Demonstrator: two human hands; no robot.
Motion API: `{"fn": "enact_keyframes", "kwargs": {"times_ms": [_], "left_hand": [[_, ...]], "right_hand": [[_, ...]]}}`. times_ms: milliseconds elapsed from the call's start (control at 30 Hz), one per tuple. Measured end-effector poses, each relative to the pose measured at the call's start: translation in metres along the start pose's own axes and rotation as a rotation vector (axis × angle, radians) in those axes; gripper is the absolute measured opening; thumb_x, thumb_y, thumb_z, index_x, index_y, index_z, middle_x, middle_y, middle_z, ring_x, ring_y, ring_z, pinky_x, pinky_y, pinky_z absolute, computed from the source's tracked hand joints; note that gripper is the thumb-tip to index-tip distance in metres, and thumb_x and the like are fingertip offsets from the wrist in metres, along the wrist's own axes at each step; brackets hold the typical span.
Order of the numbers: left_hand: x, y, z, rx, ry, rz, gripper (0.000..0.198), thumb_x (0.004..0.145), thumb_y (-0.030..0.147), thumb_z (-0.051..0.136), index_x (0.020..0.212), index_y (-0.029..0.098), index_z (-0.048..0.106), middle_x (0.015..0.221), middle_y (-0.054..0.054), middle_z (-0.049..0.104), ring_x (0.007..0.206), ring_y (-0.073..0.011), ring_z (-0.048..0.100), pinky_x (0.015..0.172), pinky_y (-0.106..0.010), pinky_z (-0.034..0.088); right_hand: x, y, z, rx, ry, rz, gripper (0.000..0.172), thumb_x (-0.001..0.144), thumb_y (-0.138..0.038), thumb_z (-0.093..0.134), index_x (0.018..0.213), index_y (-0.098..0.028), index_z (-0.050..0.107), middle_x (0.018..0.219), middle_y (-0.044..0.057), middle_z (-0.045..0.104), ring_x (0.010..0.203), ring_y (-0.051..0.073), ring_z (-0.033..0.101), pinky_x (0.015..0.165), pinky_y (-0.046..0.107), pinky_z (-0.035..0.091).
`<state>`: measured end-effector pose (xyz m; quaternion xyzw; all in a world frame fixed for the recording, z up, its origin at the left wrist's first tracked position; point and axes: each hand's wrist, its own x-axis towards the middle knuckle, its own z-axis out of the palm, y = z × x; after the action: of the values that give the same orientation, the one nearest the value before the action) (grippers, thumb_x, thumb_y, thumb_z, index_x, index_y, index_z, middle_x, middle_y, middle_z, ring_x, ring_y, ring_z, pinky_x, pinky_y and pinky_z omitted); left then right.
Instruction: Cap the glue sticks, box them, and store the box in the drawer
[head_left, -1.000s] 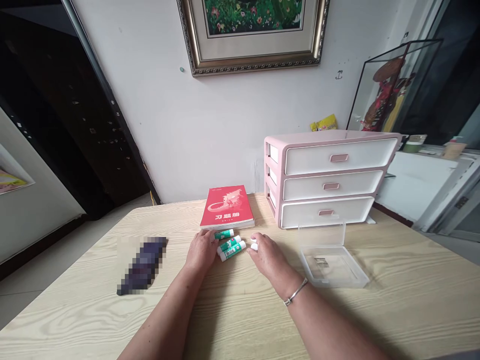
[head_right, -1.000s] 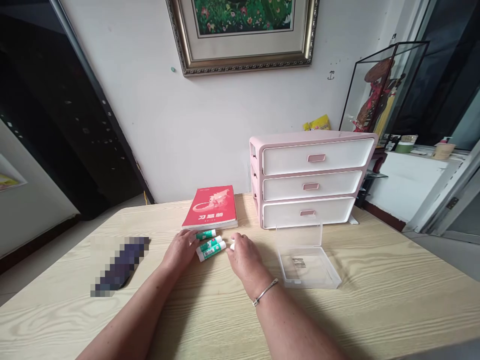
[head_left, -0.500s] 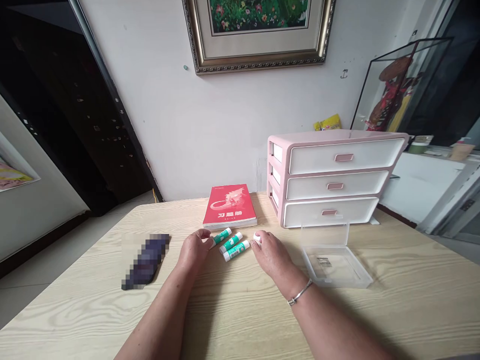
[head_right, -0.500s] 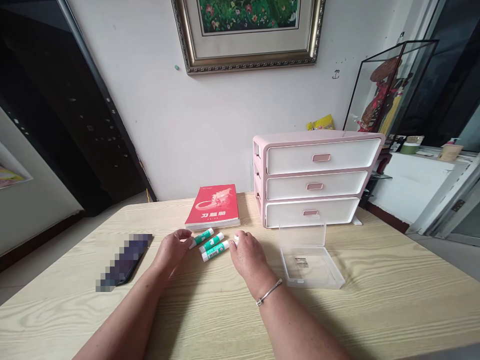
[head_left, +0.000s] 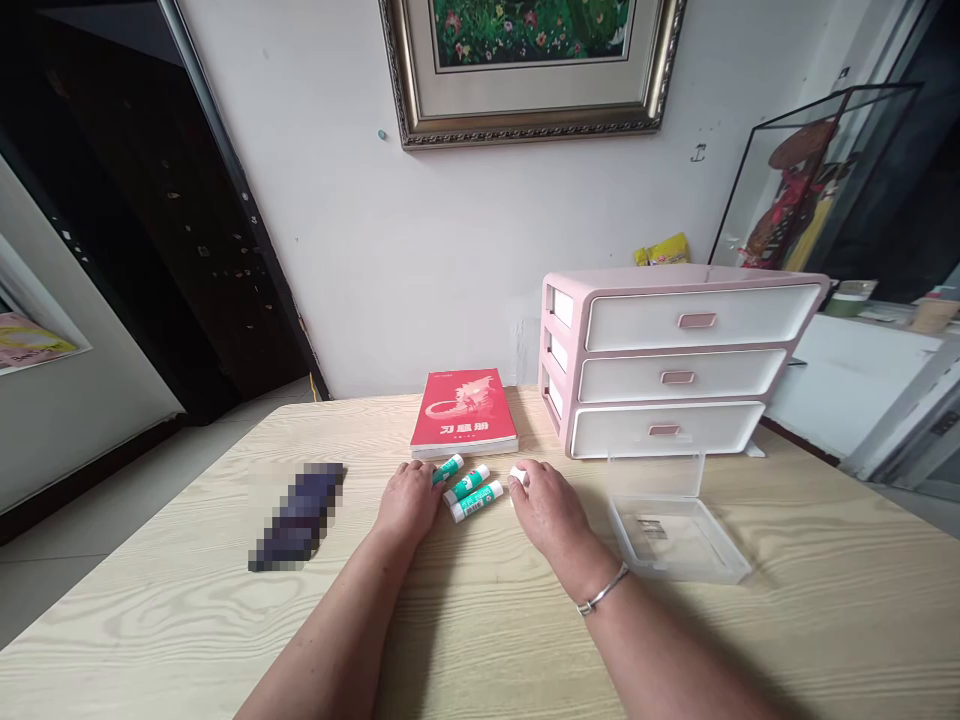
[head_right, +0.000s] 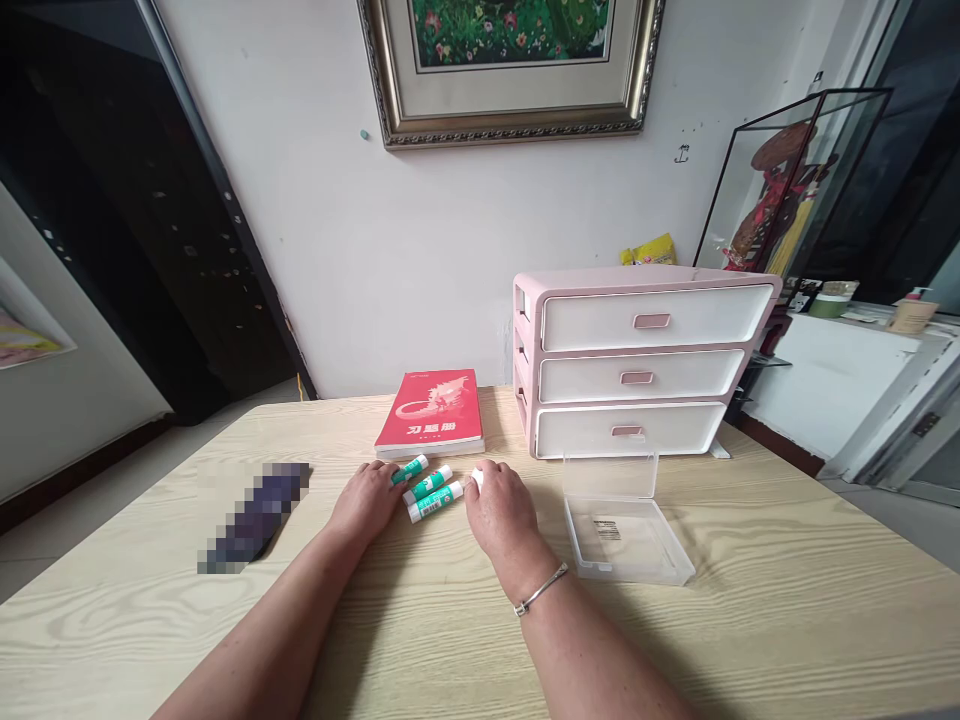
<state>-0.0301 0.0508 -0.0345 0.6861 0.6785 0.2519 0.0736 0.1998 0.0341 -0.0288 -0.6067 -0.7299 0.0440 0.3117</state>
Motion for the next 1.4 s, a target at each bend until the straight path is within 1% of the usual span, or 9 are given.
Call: {"fn": "enact_keyframes", "kwargs": {"times_ms": [133, 233, 400, 633, 733, 833, 967, 1167, 1400], "left_hand": [[-0.010, -0.006, -0.016, -0.189, -0.016, -0.063, 0.034, 0.091, 0.041, 0.049, 0.103, 0.015, 0.068, 0.096, -0.012, 0.072, 0.093, -0.0270, 0.067, 0.078, -0.034, 0.049], [-0.021, -0.002, -0.030, -0.821, -0.052, -0.096, 0.042, 0.090, 0.050, 0.051, 0.113, 0.015, 0.060, 0.111, -0.012, 0.072, 0.100, -0.0245, 0.067, 0.083, -0.033, 0.052], [-0.034, 0.026, -0.033, -1.420, -0.137, -0.037, 0.042, 0.082, 0.047, 0.069, 0.110, 0.016, 0.062, 0.127, -0.015, 0.066, 0.118, -0.0288, 0.061, 0.100, -0.042, 0.046], [-0.055, 0.066, -0.017, -1.371, -0.261, 0.092, 0.055, 0.087, 0.047, 0.067, 0.130, 0.014, 0.056, 0.101, -0.011, 0.071, 0.082, -0.0202, 0.066, 0.078, -0.036, 0.050], [-0.063, 0.075, -0.017, -1.262, -0.258, 0.158, 0.047, 0.088, 0.045, 0.066, 0.124, 0.018, 0.054, 0.101, -0.009, 0.071, 0.082, -0.0202, 0.067, 0.080, -0.036, 0.051], [-0.065, 0.073, -0.021, -1.064, -0.073, 0.175, 0.033, 0.085, 0.039, 0.070, 0.109, 0.022, 0.055, 0.124, -0.010, 0.065, 0.108, -0.0237, 0.064, 0.094, -0.038, 0.048], [-0.064, 0.065, -0.025, -0.670, 0.092, 0.276, 0.034, 0.086, 0.038, 0.068, 0.114, 0.024, 0.057, 0.119, -0.009, 0.067, 0.103, -0.0240, 0.065, 0.089, -0.036, 0.050], [-0.068, 0.065, -0.020, -0.118, -0.059, 0.407, 0.032, 0.092, 0.041, 0.056, 0.121, 0.026, 0.062, 0.109, -0.012, 0.070, 0.100, -0.0310, 0.065, 0.086, -0.040, 0.048], [-0.074, 0.070, -0.011, -0.215, -0.146, 0.375, 0.029, 0.095, 0.040, 0.048, 0.117, 0.026, 0.059, 0.110, -0.011, 0.070, 0.090, -0.0282, 0.068, 0.075, -0.034, 0.047]], "right_hand": [[0.001, -0.002, -0.004, 0.139, 0.130, -0.024, 0.024, 0.094, -0.025, 0.048, 0.107, -0.016, 0.066, 0.101, 0.010, 0.070, 0.094, 0.021, 0.063, 0.083, 0.030, 0.043], [-0.003, -0.007, -0.008, 0.297, 0.154, -0.060, 0.025, 0.096, -0.028, 0.044, 0.101, -0.018, 0.067, 0.095, 0.008, 0.071, 0.087, 0.020, 0.063, 0.078, 0.029, 0.044], [-0.011, -0.021, -0.005, 0.738, -0.032, -0.024, 0.038, 0.098, -0.047, 0.042, 0.100, -0.019, 0.067, 0.081, 0.005, 0.070, 0.071, 0.017, 0.063, 0.067, 0.027, 0.048], [-0.016, -0.039, 0.005, 1.341, -0.362, 0.227, 0.053, 0.089, -0.066, 0.043, 0.100, -0.017, 0.060, 0.072, 0.003, 0.066, 0.051, 0.013, 0.057, 0.038, 0.020, 0.031], [-0.017, -0.041, 0.002, 1.390, -0.332, 0.293, 0.044, 0.087, -0.062, 0.049, 0.090, -0.019, 0.059, 0.058, -0.003, 0.056, 0.042, 0.010, 0.045, 0.037, 0.020, 0.027], [-0.014, -0.037, -0.001, 1.299, -0.157, 0.312, 0.031, 0.087, -0.050, 0.052, 0.083, -0.019, 0.059, 0.066, -0.002, 0.059, 0.050, 0.011, 0.049, 0.043, 0.021, 0.034], [-0.009, -0.029, -0.002, 1.014, 0.014, 0.174, 0.029, 0.089, -0.043, 0.048, 0.076, -0.019, 0.059, 0.072, 0.002, 0.062, 0.065, 0.015, 0.055, 0.059, 0.025, 0.044], [-0.015, -0.027, -0.004, 0.706, 0.048, 0.019, 0.027, 0.096, -0.040, 0.043, 0.089, -0.020, 0.060, 0.073, 0.002, 0.065, 0.067, 0.016, 0.059, 0.063, 0.025, 0.044], [-0.018, -0.026, -0.008, 0.569, -0.024, -0.024, 0.025, 0.095, -0.035, 0.044, 0.091, -0.021, 0.065, 0.080, 0.003, 0.069, 0.073, 0.017, 0.062, 0.067, 0.025, 0.044]]}}
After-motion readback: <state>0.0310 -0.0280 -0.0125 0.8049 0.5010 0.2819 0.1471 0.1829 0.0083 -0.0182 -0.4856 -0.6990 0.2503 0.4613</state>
